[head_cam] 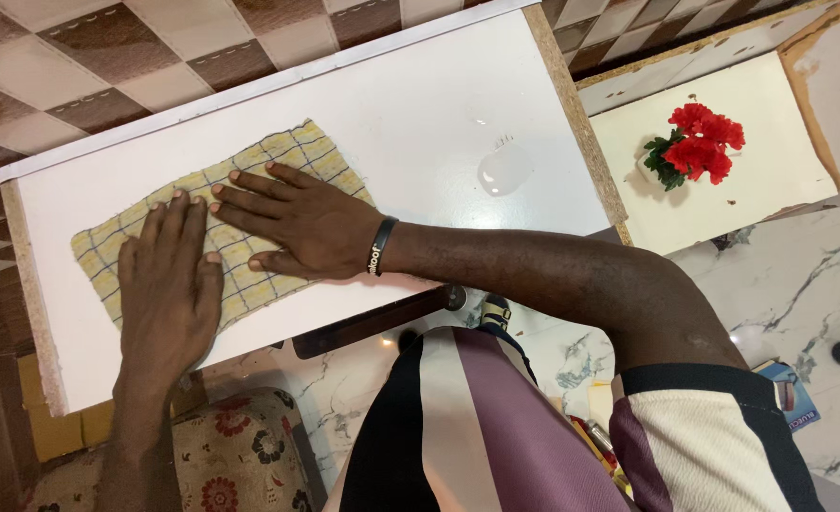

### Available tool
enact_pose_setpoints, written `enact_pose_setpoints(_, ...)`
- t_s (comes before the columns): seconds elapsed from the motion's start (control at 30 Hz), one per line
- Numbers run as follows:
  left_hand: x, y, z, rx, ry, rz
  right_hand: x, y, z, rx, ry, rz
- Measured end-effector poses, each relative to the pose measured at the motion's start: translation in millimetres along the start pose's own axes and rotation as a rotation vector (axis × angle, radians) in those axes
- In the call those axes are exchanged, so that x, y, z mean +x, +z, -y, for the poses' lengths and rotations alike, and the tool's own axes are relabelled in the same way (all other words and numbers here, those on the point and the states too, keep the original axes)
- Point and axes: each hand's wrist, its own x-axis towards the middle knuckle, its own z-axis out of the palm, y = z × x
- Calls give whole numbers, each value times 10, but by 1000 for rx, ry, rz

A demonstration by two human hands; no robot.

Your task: The person wipes a small white stool and a white cabinet with a cloth, then places a red flower decoration on top of the cabinet.

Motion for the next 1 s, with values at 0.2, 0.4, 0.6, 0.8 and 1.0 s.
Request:
enact_pose_setpoints(0.2, 666, 273, -471, 30, 150, -10, -545, -242, -748, 9, 62, -8)
enact_pose_setpoints(0.4, 1680, 787, -1313, -23, 269, -26, -1310, -672, -1756, -47, 220, 24)
enact_pose_setpoints(0.6, 2084, 1040, -1911, 21, 338, -89, -1845, -792, -2015, -50, 331, -30)
enact_pose_setpoints(0.8, 1783, 971, -1975, -47, 421, -24, -2104, -805, -1492, -113, 438, 20)
enact_pose_setpoints(1.0, 1179, 867, -2073, -47, 500, 16, -2377, -873, -661, -51, 519, -19)
